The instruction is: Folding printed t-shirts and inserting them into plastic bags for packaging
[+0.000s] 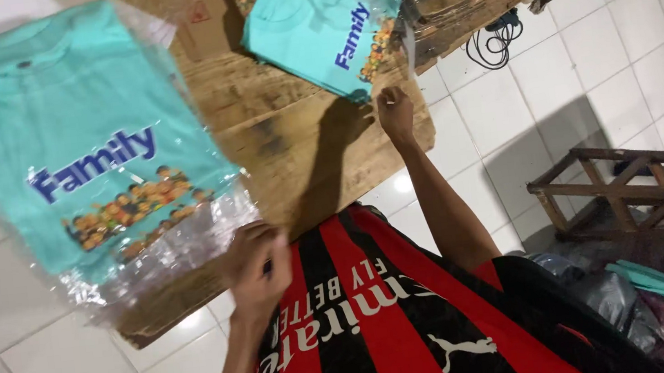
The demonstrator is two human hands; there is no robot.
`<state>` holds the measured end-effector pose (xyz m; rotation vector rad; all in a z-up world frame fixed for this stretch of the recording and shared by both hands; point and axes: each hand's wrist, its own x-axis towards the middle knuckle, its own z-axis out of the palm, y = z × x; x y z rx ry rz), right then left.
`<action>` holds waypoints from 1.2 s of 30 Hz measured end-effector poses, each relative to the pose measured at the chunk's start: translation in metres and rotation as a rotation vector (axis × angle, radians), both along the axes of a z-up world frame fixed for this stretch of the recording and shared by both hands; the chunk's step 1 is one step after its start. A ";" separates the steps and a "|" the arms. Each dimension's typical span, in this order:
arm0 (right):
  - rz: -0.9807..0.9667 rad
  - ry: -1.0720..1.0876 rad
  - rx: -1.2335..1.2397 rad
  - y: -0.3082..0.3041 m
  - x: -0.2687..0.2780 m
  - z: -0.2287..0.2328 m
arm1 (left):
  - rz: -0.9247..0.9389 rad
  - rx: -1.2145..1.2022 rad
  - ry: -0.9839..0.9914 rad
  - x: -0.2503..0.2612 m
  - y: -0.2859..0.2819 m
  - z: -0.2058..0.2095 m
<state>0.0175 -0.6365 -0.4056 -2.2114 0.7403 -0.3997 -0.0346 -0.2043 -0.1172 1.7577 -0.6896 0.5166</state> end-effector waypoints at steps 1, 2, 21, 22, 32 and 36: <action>-0.110 0.030 0.043 -0.013 0.005 -0.011 | -0.039 0.020 0.049 -0.006 -0.021 -0.017; -0.218 0.056 0.086 -0.028 0.012 -0.021 | -0.075 0.039 0.095 -0.010 -0.043 -0.033; -0.014 0.329 1.245 0.105 -0.024 0.178 | 0.331 -0.436 1.509 0.045 -0.194 -0.106; 0.008 0.376 1.293 0.105 -0.034 0.166 | 0.362 -0.373 1.479 0.044 -0.189 -0.127; 0.589 0.131 0.465 -0.035 -0.070 0.066 | 0.457 0.012 1.287 0.022 -0.159 -0.178; 0.322 0.068 0.152 -0.051 -0.040 0.039 | 0.521 0.091 1.224 0.031 -0.192 -0.155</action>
